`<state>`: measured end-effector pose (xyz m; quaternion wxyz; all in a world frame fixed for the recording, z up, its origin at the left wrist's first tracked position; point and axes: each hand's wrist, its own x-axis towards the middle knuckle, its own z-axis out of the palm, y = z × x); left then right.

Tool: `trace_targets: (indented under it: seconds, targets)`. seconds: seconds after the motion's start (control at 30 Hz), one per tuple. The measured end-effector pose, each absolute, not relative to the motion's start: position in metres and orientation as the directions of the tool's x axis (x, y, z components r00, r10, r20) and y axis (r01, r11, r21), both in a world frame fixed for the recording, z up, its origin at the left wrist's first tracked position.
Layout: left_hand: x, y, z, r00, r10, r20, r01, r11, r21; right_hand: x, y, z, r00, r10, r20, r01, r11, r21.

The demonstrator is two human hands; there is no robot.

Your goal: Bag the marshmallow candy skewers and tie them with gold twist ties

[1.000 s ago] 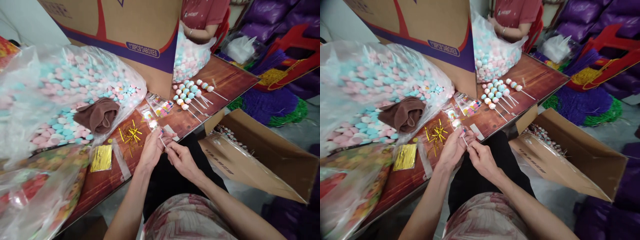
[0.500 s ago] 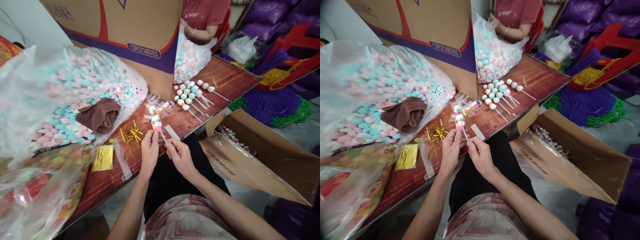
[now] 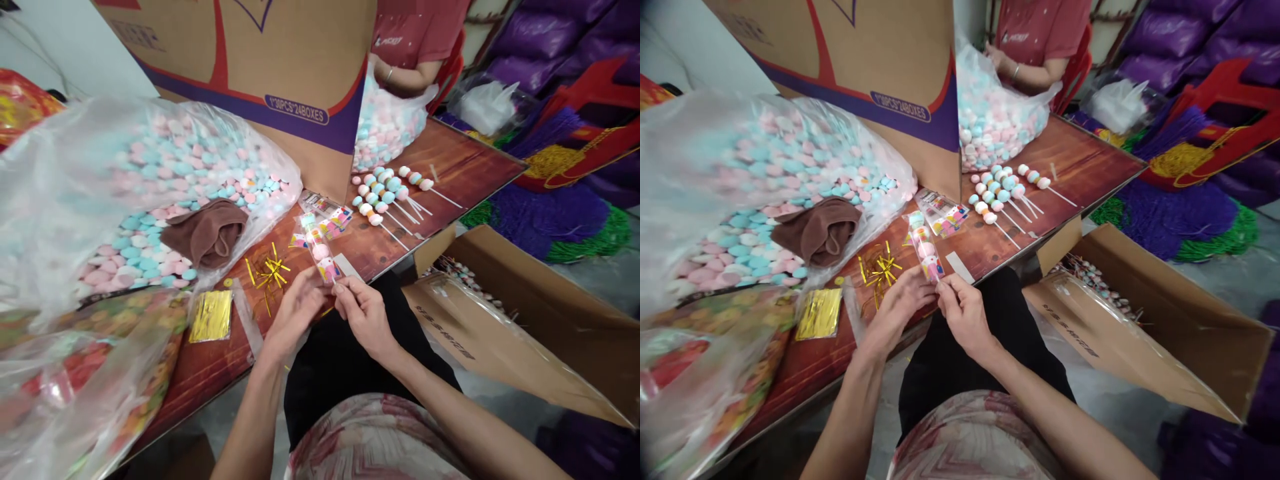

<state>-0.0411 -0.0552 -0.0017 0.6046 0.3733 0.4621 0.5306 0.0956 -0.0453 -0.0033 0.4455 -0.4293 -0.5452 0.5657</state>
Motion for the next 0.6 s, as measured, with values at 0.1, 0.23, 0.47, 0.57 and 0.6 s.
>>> trace_targets:
  seconds: [0.1,0.23,0.47,0.57,0.6]
  targets:
    - [-0.037,-0.048,0.004,-0.104,0.96,-0.261,-0.513,0.173,0.841,0.095,-0.047,-0.007,-0.29,0.957,0.028,0.043,0.042,-0.998]
    - [-0.029,-0.041,0.01,-0.093,0.941,-0.326,-0.622,0.2,0.757,0.093,-0.048,-0.012,-0.342,0.939,0.04,0.139,0.093,-0.986]
    - [-0.028,-0.052,0.006,-0.164,0.95,-0.267,-0.589,0.123,0.799,0.085,-0.047,-0.003,-0.355,0.934,-0.029,-0.018,-0.038,-0.999]
    - [-0.026,-0.059,0.001,-0.25,0.949,-0.194,-0.537,0.031,0.843,0.081,-0.045,0.003,-0.365,0.929,-0.055,-0.036,-0.073,-0.997]
    - [-0.026,-0.062,0.0,-0.259,0.95,-0.177,-0.519,0.018,0.855,0.079,-0.044,0.005,-0.376,0.923,-0.078,-0.054,-0.106,-0.993]
